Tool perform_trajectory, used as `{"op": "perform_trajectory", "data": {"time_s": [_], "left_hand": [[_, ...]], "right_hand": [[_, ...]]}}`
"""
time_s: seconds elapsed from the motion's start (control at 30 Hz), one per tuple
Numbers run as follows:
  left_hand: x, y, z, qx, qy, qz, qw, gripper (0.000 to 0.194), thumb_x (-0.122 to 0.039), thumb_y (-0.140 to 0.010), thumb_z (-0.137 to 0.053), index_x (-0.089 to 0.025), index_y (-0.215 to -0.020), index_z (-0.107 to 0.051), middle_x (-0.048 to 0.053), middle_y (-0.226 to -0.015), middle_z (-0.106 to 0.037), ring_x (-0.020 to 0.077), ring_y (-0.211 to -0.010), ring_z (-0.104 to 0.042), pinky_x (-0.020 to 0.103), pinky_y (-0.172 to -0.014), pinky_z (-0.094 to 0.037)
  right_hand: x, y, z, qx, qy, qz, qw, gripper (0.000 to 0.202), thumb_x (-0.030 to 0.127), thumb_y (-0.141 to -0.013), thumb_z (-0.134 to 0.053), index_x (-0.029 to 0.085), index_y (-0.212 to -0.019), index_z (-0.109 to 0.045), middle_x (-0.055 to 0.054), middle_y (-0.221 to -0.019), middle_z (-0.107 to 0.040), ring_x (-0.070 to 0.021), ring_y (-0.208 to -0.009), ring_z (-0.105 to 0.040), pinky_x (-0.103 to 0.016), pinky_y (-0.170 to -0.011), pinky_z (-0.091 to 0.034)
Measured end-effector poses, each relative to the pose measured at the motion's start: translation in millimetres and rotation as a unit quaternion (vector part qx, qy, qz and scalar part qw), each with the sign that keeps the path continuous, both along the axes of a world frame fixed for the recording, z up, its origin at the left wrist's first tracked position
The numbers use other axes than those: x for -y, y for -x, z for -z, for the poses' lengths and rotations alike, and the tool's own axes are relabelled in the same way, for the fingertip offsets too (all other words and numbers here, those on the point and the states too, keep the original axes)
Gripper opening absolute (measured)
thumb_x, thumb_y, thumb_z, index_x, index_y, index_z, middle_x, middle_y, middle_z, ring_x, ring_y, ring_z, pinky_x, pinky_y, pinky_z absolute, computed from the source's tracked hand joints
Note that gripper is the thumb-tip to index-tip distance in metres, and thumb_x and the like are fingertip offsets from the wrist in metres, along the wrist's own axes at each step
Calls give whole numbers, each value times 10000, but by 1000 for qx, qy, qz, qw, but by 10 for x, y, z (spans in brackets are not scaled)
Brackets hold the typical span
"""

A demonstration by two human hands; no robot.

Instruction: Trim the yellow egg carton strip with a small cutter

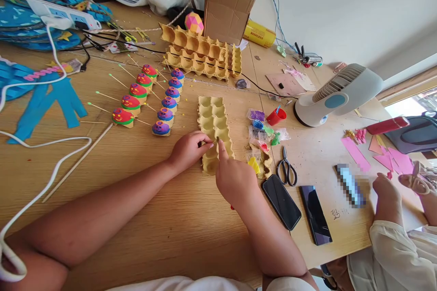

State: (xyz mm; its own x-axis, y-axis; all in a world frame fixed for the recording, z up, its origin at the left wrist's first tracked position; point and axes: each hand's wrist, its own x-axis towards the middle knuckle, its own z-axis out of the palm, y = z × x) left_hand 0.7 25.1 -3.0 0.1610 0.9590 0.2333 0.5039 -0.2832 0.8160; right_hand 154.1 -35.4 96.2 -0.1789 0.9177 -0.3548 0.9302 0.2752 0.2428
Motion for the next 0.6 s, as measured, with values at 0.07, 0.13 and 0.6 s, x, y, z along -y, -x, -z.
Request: {"op": "perform_trajectory", "data": {"time_s": [0.07, 0.13, 0.6], "left_hand": [[-1, 1, 2, 0, 0, 0, 1000, 81, -263, -860, -652, -213, -808, -689, 6, -877, -693, 170, -820, -628, 285, -712, -451], [0, 0, 0, -1, 5, 1, 1000, 88, -270, -859, -653, -212, -806, -690, 6, -874, -692, 167, -807, -626, 282, -700, -445], [7, -2, -3, -9, 8, 0, 1000, 102, -279, -871, -641, -211, -813, -690, 0, -877, -688, 161, -810, -618, 277, -694, -431]], "right_hand": [[8, 22, 5, 12, 2, 2, 1000, 622, 289, -1017, -283, 176, -1603, -106, -24, -762, -726, -173, -658, -687, -262, -478, -335], [13, 45, 18, 21, 5, -1, 1000, 635, 280, -1011, -289, 160, -1604, -94, -33, -758, -724, -176, -653, -689, -259, -476, -351], [11, 56, 40, -10, -12, -5, 1000, 651, 251, -975, -329, 126, -1593, -168, -56, -767, -729, -204, -664, -703, -273, -458, -362]]}}
